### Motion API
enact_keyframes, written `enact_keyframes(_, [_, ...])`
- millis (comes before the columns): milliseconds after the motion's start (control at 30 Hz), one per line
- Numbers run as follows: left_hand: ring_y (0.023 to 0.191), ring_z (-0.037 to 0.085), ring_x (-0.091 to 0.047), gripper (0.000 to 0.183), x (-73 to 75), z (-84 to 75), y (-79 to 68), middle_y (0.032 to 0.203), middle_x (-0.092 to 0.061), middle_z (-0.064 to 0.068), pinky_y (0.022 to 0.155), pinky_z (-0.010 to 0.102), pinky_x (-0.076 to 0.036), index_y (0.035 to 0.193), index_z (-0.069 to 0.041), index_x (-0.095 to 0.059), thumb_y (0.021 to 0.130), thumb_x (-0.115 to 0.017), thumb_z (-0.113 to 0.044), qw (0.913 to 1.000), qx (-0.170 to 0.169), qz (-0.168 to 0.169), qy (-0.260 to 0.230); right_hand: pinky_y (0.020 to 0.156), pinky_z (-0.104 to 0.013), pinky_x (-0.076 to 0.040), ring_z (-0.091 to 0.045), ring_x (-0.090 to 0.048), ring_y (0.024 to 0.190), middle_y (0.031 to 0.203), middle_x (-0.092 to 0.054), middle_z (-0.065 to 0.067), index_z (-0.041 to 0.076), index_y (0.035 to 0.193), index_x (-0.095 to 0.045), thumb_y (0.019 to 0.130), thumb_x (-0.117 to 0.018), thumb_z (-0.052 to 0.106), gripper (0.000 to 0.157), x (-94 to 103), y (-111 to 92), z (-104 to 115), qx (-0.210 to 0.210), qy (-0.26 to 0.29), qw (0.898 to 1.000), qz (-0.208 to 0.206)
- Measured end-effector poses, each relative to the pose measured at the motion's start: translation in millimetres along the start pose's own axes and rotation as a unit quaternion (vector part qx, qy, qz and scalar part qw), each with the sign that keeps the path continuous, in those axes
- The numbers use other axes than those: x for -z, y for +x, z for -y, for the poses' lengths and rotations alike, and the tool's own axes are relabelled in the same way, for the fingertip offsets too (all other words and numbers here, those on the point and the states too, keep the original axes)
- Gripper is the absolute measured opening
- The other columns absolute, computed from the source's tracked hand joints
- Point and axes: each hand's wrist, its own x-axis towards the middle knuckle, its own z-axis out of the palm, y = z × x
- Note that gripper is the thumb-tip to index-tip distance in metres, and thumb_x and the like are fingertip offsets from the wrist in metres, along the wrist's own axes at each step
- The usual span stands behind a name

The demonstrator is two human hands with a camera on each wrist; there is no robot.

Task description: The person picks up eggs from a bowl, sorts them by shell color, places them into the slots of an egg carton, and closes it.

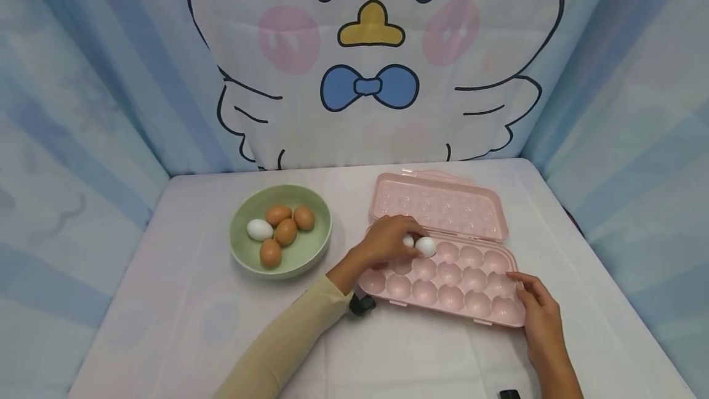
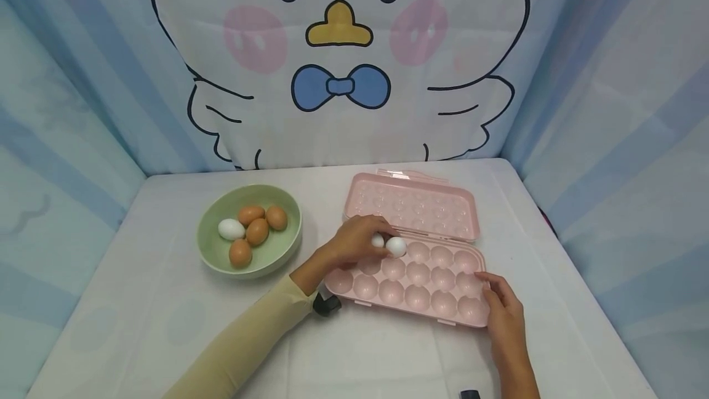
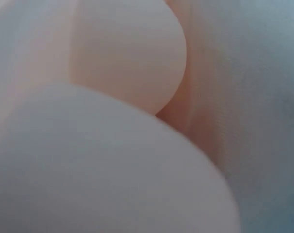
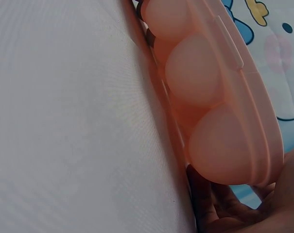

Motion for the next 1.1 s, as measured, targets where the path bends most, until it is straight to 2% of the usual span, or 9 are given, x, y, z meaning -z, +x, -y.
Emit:
enact_keyframes(167, [0.103,0.007,-0.063,0.043,3.5,-1.1,-3.3,0.115,-0.071,-0.004,0.091,0.019,-0.046,0.125,-0.013,-0.075,0.085,-0.088,-0.021,0.9987,-0.008,-0.009,-0.05,0.122,-0.043,-0.02,-0.023,-0.012,0.156,0.17,-0.021,-0.007,0.007,0.144,-0.053,0.112,-0.031,0.016,0.04,0.0,-0.7,1.0,-0.008,-0.001,1.0,-0.001])
enact_keyframes(267, [0.106,0.011,-0.065,0.044,7.3,-2.3,-6.9,0.116,-0.071,0.0,0.094,0.019,-0.045,0.124,-0.01,-0.074,0.084,-0.089,-0.02,0.9977,-0.019,-0.018,-0.062,0.122,-0.044,-0.02,-0.023,-0.013,0.156,0.169,-0.023,-0.008,0.007,0.144,-0.054,0.113,-0.031,0.017,0.041,-0.8,-1.0,1.0,-0.008,-0.006,1.0,-0.003])
enact_keyframes(467, [0.107,0.02,-0.066,0.043,20.7,-2.1,-16.2,0.119,-0.07,0.006,0.095,0.024,-0.048,0.124,-0.005,-0.072,0.086,-0.087,-0.018,0.9941,-0.035,-0.037,-0.096,0.122,-0.041,-0.02,-0.022,-0.015,0.156,0.168,-0.026,-0.009,0.007,0.144,-0.054,0.112,-0.031,0.016,0.041,-1.1,-0.5,0.7,0.002,-0.008,1.0,-0.001])
enact_keyframes(600, [0.107,0.023,-0.065,0.044,34.4,0.4,-25.4,0.122,-0.069,0.009,0.094,0.032,-0.052,0.126,-0.004,-0.071,0.087,-0.087,-0.016,0.991,-0.04,-0.044,-0.12,0.122,-0.04,-0.02,-0.022,-0.015,0.155,0.167,-0.027,-0.009,0.007,0.144,-0.055,0.112,-0.031,0.015,0.04,-0.6,0.3,0.1,0.005,-0.009,1.0,-0.005])
enact_keyframes(800, [0.109,0.026,-0.064,0.043,57.2,-1.3,-48.4,0.124,-0.068,0.008,0.097,0.041,-0.051,0.128,-0.005,-0.07,0.089,-0.084,-0.015,0.9876,-0.047,-0.053,-0.14,0.123,-0.039,-0.017,-0.02,-0.012,0.156,0.168,-0.026,-0.009,0.007,0.144,-0.055,0.112,-0.031,0.014,0.041,-1.2,-0.5,-0.5,0.007,-0.001,1.0,-0.005])
enact_keyframes(933, [0.107,0.027,-0.064,0.039,71.1,-4.0,-66.3,0.122,-0.068,0.011,0.09,0.046,-0.053,0.128,-0.004,-0.069,0.091,-0.08,-0.01,0.9865,-0.063,-0.055,-0.141,0.122,-0.038,-0.018,-0.02,-0.014,0.155,0.168,-0.026,-0.009,0.008,0.144,-0.055,0.112,-0.031,0.015,0.04,-1.9,-0.3,0.0,0.003,-0.004,1.0,-0.004])
enact_keyframes(1100, [0.106,0.019,-0.063,0.038,87.6,-3.5,-90.1,0.121,-0.068,0.0,0.09,0.034,-0.053,0.129,-0.008,-0.069,0.093,-0.08,-0.013,0.9882,-0.04,-0.062,-0.134,0.122,-0.038,-0.02,-0.019,-0.016,0.155,0.167,-0.028,-0.009,0.01,0.145,-0.055,0.113,-0.032,0.018,0.04,-2.4,-0.5,1.8,-0.004,-0.003,1.0,-0.007])
